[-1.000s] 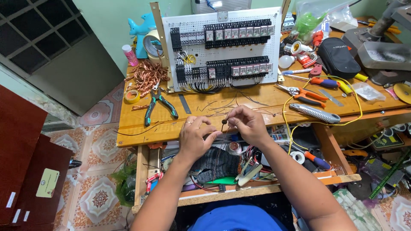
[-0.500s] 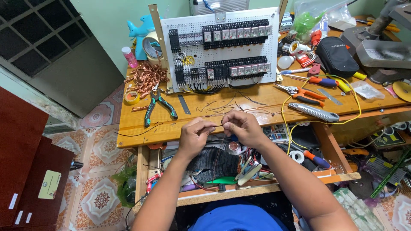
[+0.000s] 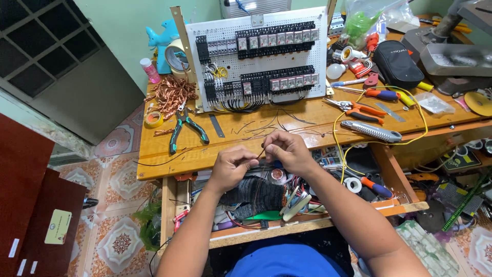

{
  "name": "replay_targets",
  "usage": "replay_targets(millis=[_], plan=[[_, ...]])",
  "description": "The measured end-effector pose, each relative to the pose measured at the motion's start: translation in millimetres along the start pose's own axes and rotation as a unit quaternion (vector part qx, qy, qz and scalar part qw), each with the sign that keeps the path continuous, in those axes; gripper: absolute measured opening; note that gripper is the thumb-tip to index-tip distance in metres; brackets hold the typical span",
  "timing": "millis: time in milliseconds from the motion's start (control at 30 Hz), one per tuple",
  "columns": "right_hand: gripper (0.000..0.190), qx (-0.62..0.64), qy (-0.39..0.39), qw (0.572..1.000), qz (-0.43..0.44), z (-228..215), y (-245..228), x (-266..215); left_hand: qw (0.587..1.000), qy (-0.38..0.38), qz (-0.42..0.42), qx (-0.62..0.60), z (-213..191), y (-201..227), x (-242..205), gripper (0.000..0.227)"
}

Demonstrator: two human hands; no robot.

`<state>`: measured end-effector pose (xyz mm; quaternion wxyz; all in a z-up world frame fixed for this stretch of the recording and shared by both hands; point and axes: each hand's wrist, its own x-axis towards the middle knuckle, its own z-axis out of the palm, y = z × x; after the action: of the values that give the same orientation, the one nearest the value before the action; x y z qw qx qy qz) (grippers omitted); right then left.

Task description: Wiring an electrical control panel by stripping, twisting, and connecting wires to terminal blocks.

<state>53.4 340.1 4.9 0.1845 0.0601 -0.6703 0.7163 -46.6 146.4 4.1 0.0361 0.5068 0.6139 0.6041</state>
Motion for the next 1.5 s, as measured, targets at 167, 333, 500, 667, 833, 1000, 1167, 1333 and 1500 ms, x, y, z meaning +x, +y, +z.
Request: replay_targets(millis=[167,333,500,667,833,1000,1167,1333,1500], plan=[[0.007,0.201,0.098,0.974,0.021,2.1,11.9,4.9,0.999,0.003,-0.037,-0.029,1.7,0.4,-0.2,0.004],[0.009,0.178,0.104,0.978,-0.013,-19.9,10.5,7.4,0.997,0.022,-0.060,-0.044,3.5,-18.2,-5.3,0.003],[0.012,0.032,0.007,0.999,0.012,7.6,13.4,2.0,0.983,0.030,-0.134,-0.123,11.7,-37.3,-11.0,0.011],[0.008,0.028,0.064,0.998,-0.002,3.9,8.2,3.4,0.975,0.010,-0.170,-0.141,17.5,-29.2,-9.6,0.016],[0.014,0.005,0.180,0.983,-0.018,-47.4,-21.0,14.7,0.972,0.037,-0.189,-0.132,14.7,-40.1,-13.0,0.016],[0.039,-0.423,0.205,0.882,-0.001,-151.6,-59.9,27.5,0.975,0.087,-0.159,-0.130,8.0,-31.0,-6.6,0.014],[0.058,-0.673,0.067,0.716,0.175,-216.0,-86.4,11.2,0.970,0.093,-0.162,-0.157,7.4,-32.5,-6.8,0.016],[0.065,-0.719,0.008,0.663,0.210,-267.0,-58.8,1.1,0.962,0.105,-0.159,-0.196,8.3,-38.9,-8.7,0.019],[0.057,-0.761,-0.035,0.619,0.190,-260.5,-68.9,2.6,0.967,0.104,-0.145,-0.181,1.9,-31.3,-4.4,0.024]])
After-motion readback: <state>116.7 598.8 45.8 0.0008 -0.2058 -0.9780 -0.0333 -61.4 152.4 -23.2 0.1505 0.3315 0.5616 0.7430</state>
